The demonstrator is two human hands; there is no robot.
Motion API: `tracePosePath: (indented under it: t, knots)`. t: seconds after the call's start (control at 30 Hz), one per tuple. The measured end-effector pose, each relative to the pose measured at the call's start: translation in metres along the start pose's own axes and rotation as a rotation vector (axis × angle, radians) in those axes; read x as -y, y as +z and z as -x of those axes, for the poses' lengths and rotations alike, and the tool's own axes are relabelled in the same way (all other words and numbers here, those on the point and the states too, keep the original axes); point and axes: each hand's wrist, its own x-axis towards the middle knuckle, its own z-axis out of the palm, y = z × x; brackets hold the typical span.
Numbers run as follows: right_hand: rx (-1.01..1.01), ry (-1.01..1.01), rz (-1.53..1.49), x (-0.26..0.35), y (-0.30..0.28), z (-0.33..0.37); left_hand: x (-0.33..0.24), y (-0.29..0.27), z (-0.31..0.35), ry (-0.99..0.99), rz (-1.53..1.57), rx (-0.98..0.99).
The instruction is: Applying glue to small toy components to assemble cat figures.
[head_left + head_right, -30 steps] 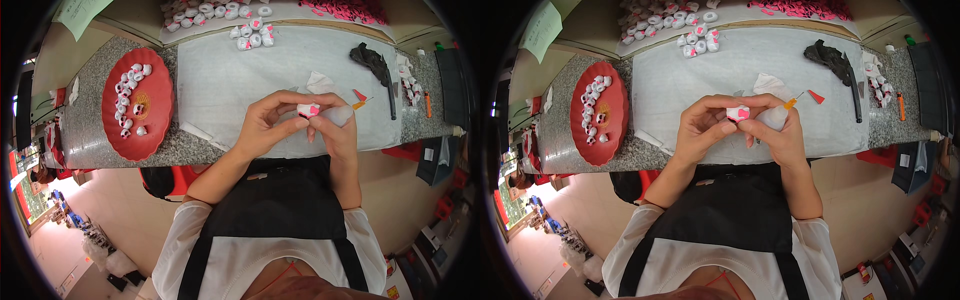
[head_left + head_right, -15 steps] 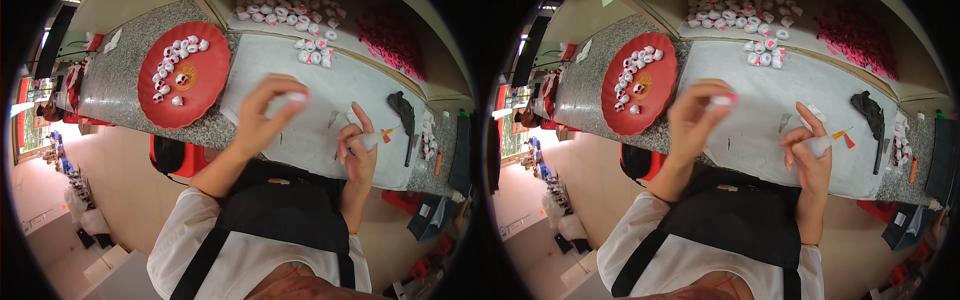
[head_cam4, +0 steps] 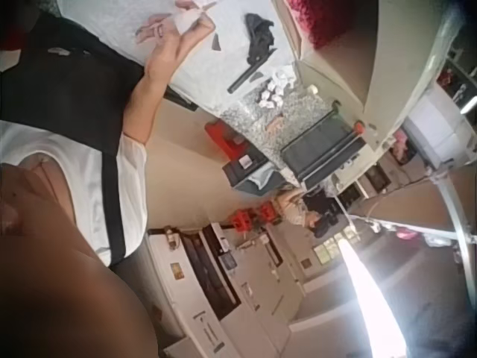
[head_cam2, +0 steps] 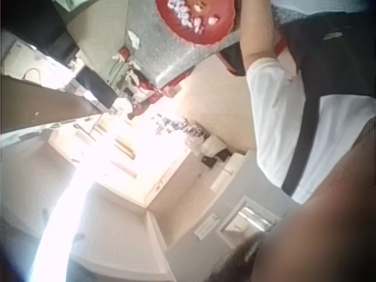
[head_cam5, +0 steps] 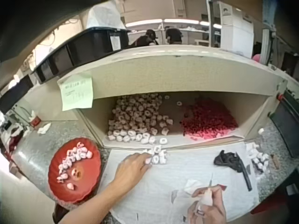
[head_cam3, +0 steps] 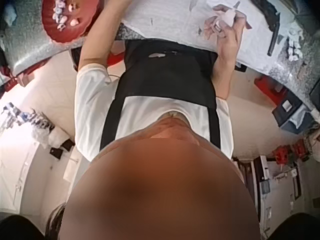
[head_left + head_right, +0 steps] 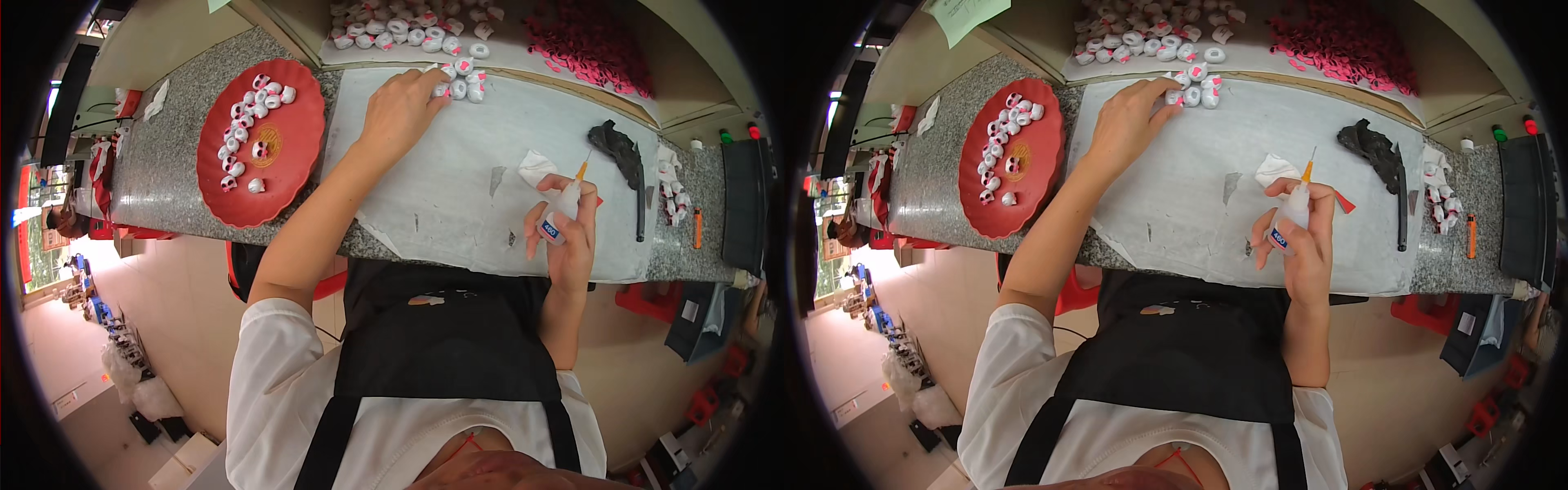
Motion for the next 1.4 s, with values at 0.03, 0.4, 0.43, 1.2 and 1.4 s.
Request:
tracePosePath:
  t: [0.03, 0.4, 0.43, 1.2, 1.4]
  knots:
    - [-0.029, 0.011, 0.047, 0.000, 0.000, 0.001, 0.001, 0.005, 0.000, 0.011, 0.008, -0.002]
    - [-0.246, -0.287, 0.048, 0.009, -0.024, 0.004, -0.046, -0.009, 0.041, -0.246, 1.330, 0.212]
    - [-0.243, -0.316, -0.063, 0.012, -0.023, 0.002, -0.053, -0.006, 0.046, -0.250, 1.330, 0.223]
    - [-0.068, -0.778, 0.643, 0.010, 0.020, 0.009, -0.062, 0.014, 0.068, -0.262, 1.723, 0.114]
    - [-0.049, -0.777, 0.674, 0.012, 0.021, 0.008, -0.061, 0.015, 0.068, -0.245, 1.723, 0.098]
